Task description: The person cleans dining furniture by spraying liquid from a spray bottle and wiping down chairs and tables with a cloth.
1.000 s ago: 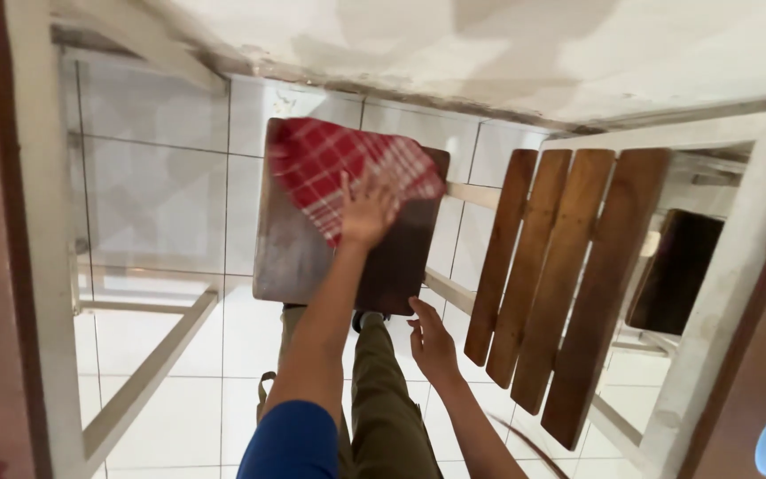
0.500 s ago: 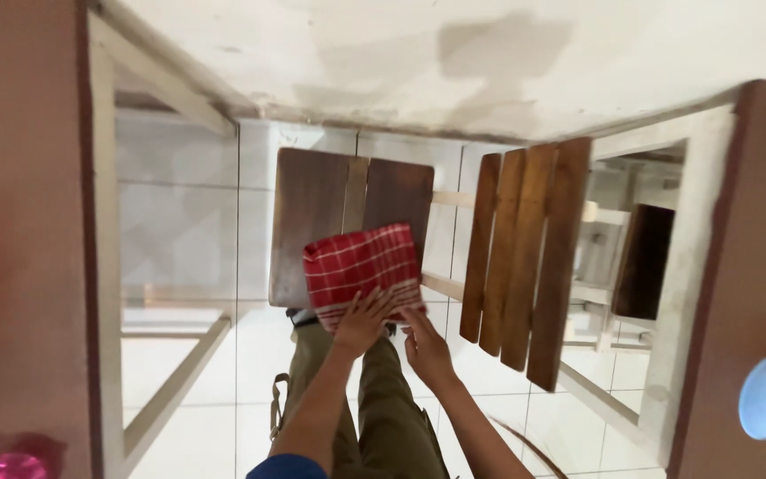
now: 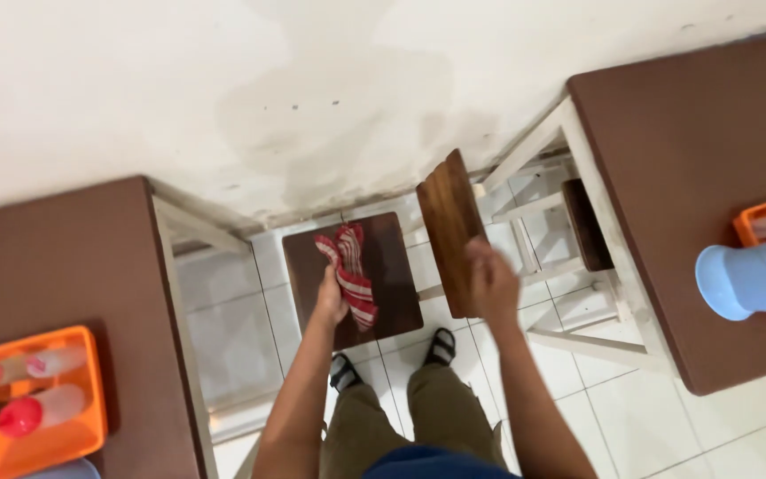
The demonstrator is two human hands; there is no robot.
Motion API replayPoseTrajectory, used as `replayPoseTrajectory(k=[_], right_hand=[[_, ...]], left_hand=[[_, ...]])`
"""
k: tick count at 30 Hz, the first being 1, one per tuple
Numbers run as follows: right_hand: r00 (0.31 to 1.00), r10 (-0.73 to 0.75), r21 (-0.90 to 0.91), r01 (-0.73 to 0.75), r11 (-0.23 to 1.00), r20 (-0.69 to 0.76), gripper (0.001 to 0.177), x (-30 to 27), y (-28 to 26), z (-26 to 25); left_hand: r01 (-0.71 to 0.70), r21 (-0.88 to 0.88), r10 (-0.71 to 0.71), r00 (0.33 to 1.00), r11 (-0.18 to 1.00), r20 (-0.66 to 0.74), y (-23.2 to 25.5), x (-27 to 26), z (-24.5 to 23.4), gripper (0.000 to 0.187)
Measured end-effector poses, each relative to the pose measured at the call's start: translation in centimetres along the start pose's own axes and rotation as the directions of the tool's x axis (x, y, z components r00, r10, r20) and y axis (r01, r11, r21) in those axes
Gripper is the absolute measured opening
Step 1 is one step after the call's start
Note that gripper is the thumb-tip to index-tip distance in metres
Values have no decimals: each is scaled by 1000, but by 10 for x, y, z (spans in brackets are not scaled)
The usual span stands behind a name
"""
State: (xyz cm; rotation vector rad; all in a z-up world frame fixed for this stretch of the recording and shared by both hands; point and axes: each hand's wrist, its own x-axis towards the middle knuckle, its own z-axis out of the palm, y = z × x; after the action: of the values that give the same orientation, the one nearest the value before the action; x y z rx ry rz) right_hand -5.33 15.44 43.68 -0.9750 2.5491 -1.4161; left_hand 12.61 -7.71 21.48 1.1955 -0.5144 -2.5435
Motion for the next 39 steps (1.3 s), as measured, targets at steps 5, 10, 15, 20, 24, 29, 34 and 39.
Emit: replayPoseTrajectory(k=[5, 10, 15, 20, 24, 29, 34, 39], right_hand=[[968, 197, 90, -212, 973, 152, 47, 46, 140, -10], [659, 486, 161, -672, 722, 574, 68, 50, 209, 2], [567, 166, 319, -655, 685, 807, 65, 51, 227, -19], [439, 63, 225, -572, 789, 896, 69, 85, 156, -51], [393, 63, 189, -571, 799, 917, 71, 91, 138, -61], [436, -24, 267, -507, 819, 900, 71, 90, 155, -54], [435, 18, 242, -533, 811, 900, 70, 82, 179, -48], [411, 48, 181, -501, 846, 910, 74, 92, 141, -60]], left_hand=[[-37, 112, 17, 983, 993, 182, -75, -25, 68, 68], [-127, 423, -13, 950, 897, 313, -175, 0, 181, 87], [-593, 683, 554, 768, 427, 321, -143, 103, 264, 80], [-694, 450, 620, 714, 563, 326, -35, 127, 336, 82], [-825, 326, 742, 561, 462, 367, -72, 96, 290, 89], [-657, 616, 713, 669, 435, 210, -186, 76, 223, 79], [-642, 561, 625, 736, 522, 261, -175, 80, 245, 75], [-520, 671, 611, 782, 529, 125, -105, 218, 255, 79]])
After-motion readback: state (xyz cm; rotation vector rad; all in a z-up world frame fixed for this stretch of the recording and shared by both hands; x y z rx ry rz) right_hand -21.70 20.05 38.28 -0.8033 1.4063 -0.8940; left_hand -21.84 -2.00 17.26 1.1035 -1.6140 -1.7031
